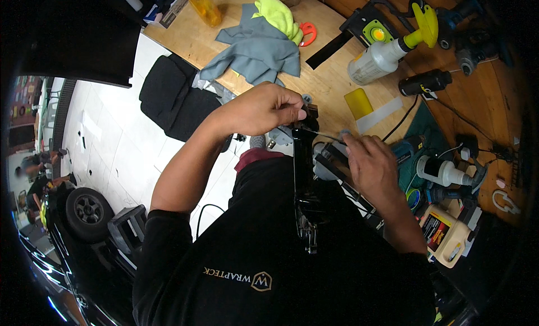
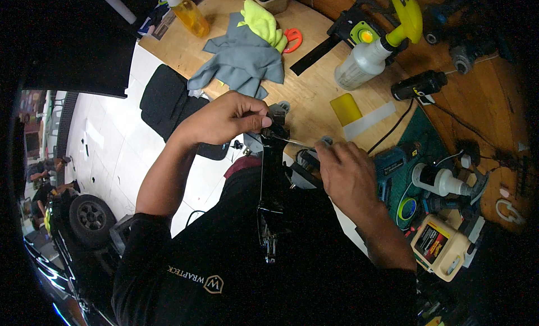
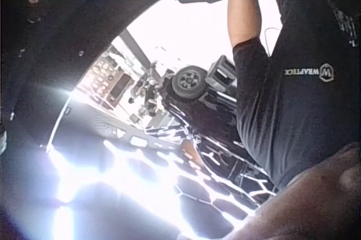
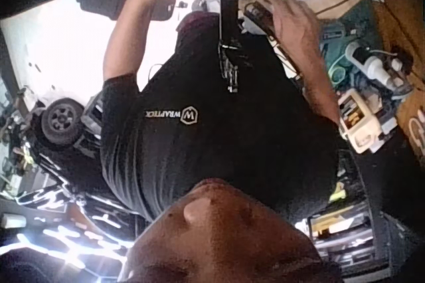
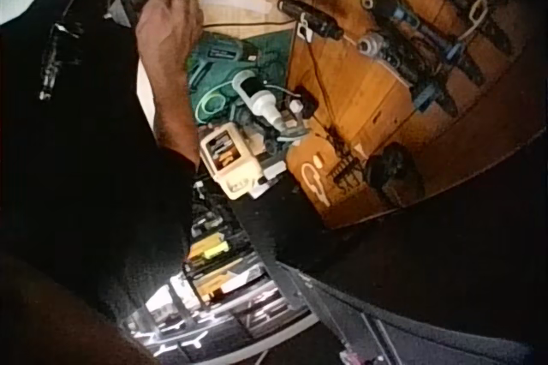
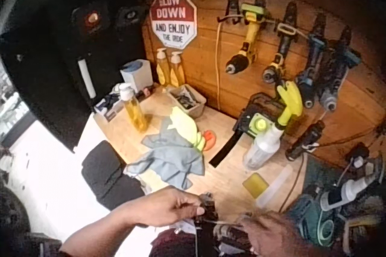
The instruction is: The person trims excess black vinyl wrap from a car door handle using a precision knife, then uses a heat gun to smooth the wrap and a cloth to wipe the surface. The person handles the door handle, knife, heat gun, and cloth throughout the process.
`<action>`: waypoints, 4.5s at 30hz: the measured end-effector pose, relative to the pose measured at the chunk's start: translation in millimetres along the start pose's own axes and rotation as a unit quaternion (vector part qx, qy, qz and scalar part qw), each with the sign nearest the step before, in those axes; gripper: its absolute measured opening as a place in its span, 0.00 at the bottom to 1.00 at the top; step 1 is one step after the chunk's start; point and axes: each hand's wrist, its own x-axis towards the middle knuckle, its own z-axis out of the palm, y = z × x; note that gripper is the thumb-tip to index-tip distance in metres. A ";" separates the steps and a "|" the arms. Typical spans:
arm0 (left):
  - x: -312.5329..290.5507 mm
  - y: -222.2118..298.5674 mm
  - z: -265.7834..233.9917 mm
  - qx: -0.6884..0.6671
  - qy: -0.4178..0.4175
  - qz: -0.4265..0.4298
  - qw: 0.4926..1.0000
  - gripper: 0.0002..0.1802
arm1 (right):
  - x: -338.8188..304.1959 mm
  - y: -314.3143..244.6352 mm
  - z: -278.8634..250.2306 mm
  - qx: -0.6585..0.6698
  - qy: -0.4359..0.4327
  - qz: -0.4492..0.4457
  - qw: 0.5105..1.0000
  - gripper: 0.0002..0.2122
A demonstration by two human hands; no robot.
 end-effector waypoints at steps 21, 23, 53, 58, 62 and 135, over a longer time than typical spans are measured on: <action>1.8 -9.4 12.9 -0.250 0.063 -0.029 0.966 0.12 | 68.4 3.1 51.9 0.612 0.010 0.153 0.776 0.18; -0.7 -16.9 20.4 -0.271 0.103 -0.028 0.957 0.11 | 74.1 2.5 48.3 0.598 -0.064 0.148 0.785 0.18; -143.6 -326.1 51.0 0.346 0.079 -0.316 0.880 0.19 | 80.9 -22.3 15.5 0.446 0.275 0.196 0.829 0.16; -157.9 -328.2 67.4 0.299 0.225 -0.241 0.896 0.18 | 64.6 -40.2 3.4 0.359 0.308 0.114 0.874 0.15; -155.8 -272.3 71.8 0.293 0.188 -0.295 0.890 0.16 | 45.2 -48.5 -9.2 0.273 0.325 0.056 0.904 0.14; -47.5 -31.3 164.7 -0.352 0.281 -0.050 0.892 0.07 | -88.1 -43.3 24.9 0.180 0.434 0.100 0.877 0.24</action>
